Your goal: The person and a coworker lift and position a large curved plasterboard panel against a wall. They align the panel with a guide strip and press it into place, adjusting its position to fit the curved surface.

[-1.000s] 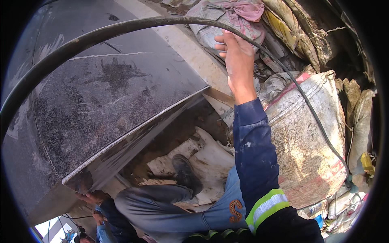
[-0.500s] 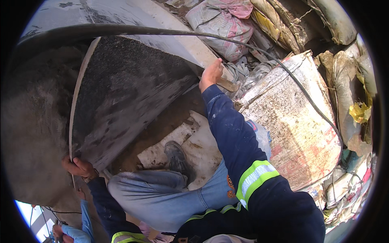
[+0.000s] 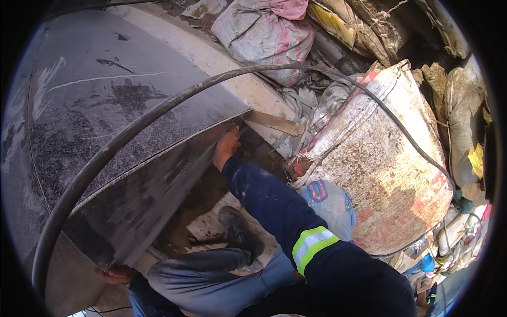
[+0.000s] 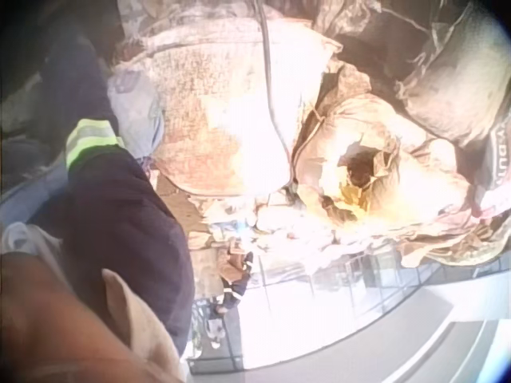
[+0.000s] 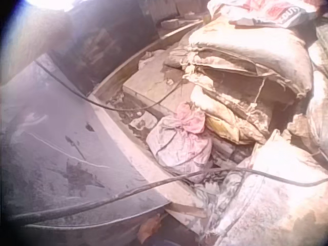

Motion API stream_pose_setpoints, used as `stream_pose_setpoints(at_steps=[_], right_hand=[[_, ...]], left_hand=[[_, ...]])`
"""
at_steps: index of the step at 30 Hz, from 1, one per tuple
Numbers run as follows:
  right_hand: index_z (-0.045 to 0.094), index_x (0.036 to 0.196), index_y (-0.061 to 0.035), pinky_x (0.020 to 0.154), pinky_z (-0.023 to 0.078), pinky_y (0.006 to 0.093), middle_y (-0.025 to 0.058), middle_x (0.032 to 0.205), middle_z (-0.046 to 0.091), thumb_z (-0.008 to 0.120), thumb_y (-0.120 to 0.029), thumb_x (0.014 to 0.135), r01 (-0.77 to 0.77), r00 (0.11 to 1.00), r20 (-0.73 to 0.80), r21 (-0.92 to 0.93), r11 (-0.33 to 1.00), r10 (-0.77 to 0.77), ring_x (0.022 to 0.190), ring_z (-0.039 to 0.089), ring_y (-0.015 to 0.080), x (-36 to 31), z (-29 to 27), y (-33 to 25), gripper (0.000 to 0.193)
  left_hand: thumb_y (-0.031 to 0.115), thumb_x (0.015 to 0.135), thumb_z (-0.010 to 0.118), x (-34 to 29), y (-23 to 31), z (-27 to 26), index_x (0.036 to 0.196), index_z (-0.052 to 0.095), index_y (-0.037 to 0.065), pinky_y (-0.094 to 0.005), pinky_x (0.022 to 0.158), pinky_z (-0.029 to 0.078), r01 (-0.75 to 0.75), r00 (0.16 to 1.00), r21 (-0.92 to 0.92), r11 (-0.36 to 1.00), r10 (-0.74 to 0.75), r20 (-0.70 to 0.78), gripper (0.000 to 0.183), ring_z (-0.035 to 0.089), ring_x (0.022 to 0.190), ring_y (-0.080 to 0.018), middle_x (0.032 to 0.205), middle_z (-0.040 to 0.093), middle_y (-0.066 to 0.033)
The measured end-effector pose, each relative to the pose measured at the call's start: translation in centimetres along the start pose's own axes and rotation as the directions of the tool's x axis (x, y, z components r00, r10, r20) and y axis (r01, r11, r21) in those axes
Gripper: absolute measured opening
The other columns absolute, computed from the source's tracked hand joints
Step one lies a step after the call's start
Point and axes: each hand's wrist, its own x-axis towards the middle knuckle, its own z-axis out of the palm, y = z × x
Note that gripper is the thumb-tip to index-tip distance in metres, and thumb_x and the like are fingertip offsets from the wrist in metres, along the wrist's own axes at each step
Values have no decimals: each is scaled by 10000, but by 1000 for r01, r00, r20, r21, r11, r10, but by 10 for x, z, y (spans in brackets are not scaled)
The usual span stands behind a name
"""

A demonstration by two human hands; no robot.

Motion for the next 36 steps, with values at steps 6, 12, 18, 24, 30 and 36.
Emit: stream_pose_setpoints(at_steps=[6, 12, 18, 24, 30, 36], right_hand=[[559, 1320, -49, 1059, 389, 497, 295, 1348, 498, 297, -504, 1034, -55, 998, 48, 72, 996, 52, 1261, 485, 445, -5, 1, 5, 598], [536, 1329, -3, 1044, 387, 498, 304, 1318, 510, 293, -461, 1047, 43, 999, -1, -8, 999, -43, 1244, 481, 457, 0, 4, 9, 590], [545, 1306, 30, 1038, 385, 475, 302, 1299, 522, 302, -432, 1054, 169, 985, 26, 83, 982, -171, 1224, 493, 449, 2, 0, 21, 580], [558, 1263, 56, 1022, 386, 446, 284, 1307, 528, 312, -399, 1059, 138, 988, 46, 173, 975, -148, 1205, 508, 415, 2, -1, 20, 556], [566, 1226, 82, 985, 416, 424, 268, 1282, 565, 322, -380, 1062, 108, 993, 18, 221, 969, -115, 1143, 549, 396, -2, 2, 15, 548], [558, 1247, 84, 986, 425, 432, 286, 1262, 571, 336, -383, 1060, 91, 991, 69, 297, 950, -116, 1160, 549, 398, -7, 5, 19, 550]], left_hand=[[682, 982, 265, -9, -10, -7, 1246, 521, -109, -463, 863, 482, 58, 997, 167, 984, -49, -58, 872, 616, 1030, -382, 1159, 613, -288], [650, 990, 284, -8, -16, -11, 1311, 471, -119, -474, 899, 473, 99, 995, 145, 984, -98, -17, 855, 601, 1063, -395, 1196, 590, -303], [604, 998, 317, -10, -12, -16, 1323, 458, -121, -478, 913, 469, 64, 998, 165, 984, -65, -2, 807, 592, 1081, -397, 1217, 573, -308], [557, 1006, 350, -8, -10, -20, 1335, 446, -123, -482, 926, 466, 40, 999, 158, 987, -42, 12, 761, 583, 1099, -399, 1238, 556, -313], [511, 1014, 383, -6, -17, -20, 1346, 434, -124, -486, 940, 462, 4, 999, 167, 986, -10, 38, 718, 574, 1116, -401, 1259, 540, -318], [464, 1022, 415, -14, -79, -48, 1358, 421, -126, -491, 953, 458, -269, 962, 319, 909, 240, 127, 679, 565, 1134, -402, 1280, 523, -323]])
